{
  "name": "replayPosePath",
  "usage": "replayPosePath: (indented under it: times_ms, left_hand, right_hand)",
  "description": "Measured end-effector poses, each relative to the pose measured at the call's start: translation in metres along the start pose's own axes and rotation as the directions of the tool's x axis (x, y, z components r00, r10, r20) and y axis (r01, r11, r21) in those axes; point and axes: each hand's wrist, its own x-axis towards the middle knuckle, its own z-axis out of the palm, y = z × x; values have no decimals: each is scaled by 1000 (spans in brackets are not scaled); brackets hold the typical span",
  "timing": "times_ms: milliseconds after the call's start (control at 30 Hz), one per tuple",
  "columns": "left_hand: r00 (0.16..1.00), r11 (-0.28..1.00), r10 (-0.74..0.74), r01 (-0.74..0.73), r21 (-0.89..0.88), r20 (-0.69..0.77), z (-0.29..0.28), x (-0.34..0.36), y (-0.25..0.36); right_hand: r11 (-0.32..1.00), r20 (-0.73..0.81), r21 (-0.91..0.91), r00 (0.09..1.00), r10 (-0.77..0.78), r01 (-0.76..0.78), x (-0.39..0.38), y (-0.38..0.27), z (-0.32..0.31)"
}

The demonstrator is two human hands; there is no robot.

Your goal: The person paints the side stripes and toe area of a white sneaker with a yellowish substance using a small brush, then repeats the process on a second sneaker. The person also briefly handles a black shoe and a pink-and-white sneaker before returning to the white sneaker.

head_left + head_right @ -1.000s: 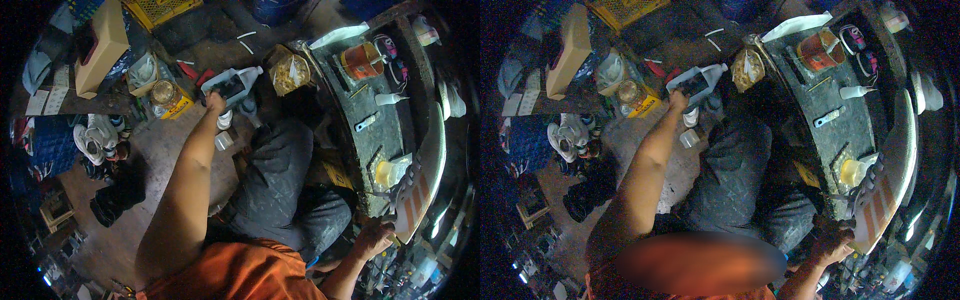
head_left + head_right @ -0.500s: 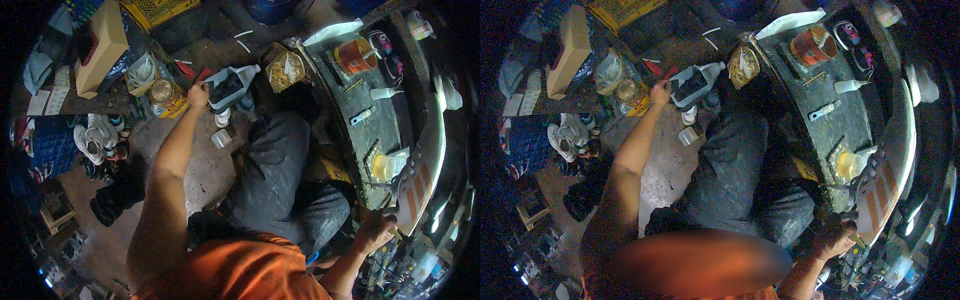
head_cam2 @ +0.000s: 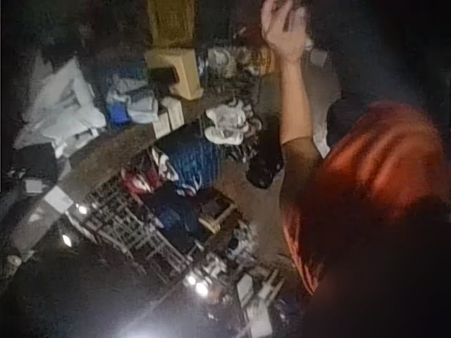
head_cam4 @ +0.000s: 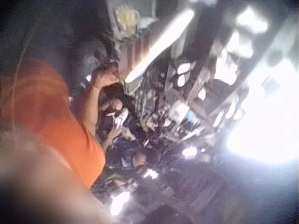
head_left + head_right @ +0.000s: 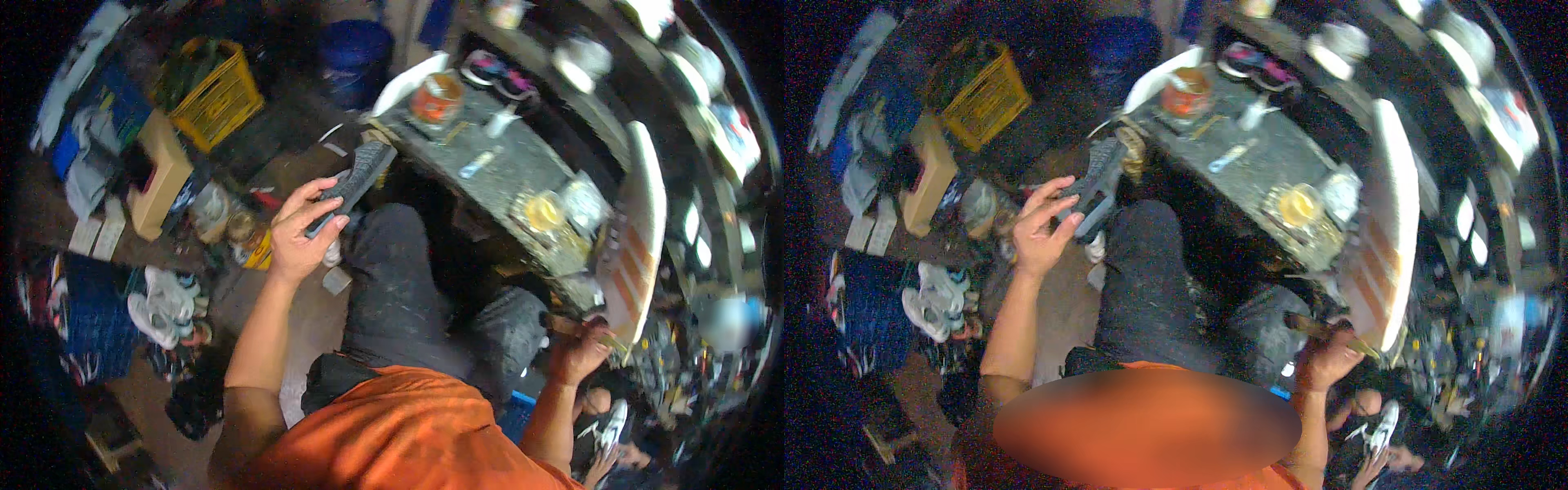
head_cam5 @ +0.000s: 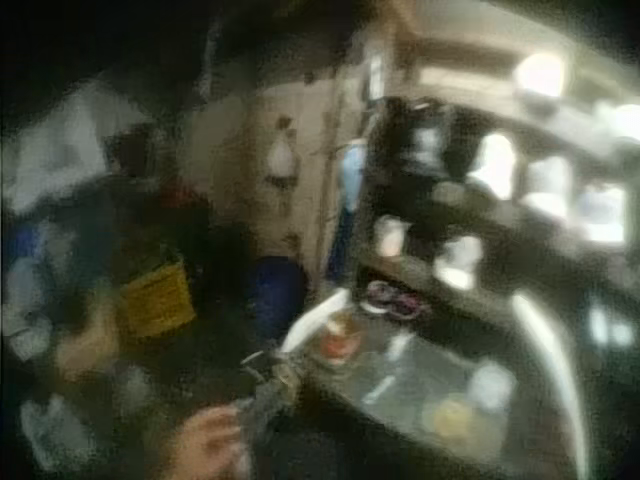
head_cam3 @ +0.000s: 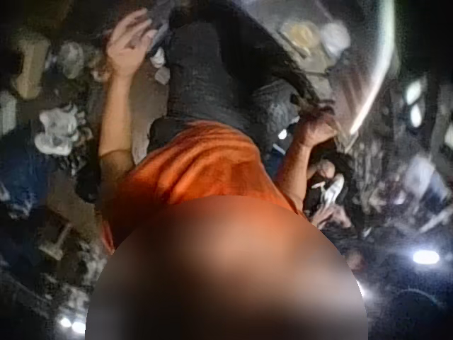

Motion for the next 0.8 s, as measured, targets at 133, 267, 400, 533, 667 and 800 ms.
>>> replayPosePath:
  times_ms: [133, 267, 400, 533, 667, 800]
  left_hand:
    - [953, 957, 289, -285, -55, 93, 45, 53, 80]
    - [882, 894, 447, -435, -109, 147, 112, 113, 135]
    - [753, 778, 628, -597, -197, 198, 214, 197, 164]
    - [680, 728, 684, -623, -284, 263, 348, 284, 183]
    - [725, 850, 526, -457, -261, 444, 451, 336, 186]
    - [750, 950, 297, -292, -106, 591, 523, 360, 168]
  right_hand:
    - [848, -42, 461, 948, 317, -263, -30, 11, -22]
    - [212, 110, 939, 822, 559, -270, -51, 19, -34]
    - [179, 134, 936, 776, 616, -303, -55, 25, -41]
    - [188, 138, 924, 750, 647, -332, -43, 34, -37]
    - [239, 136, 905, 772, 621, -351, -20, 43, -30]
    - [4, 282, 907, 614, 738, -422, 18, 45, -30]
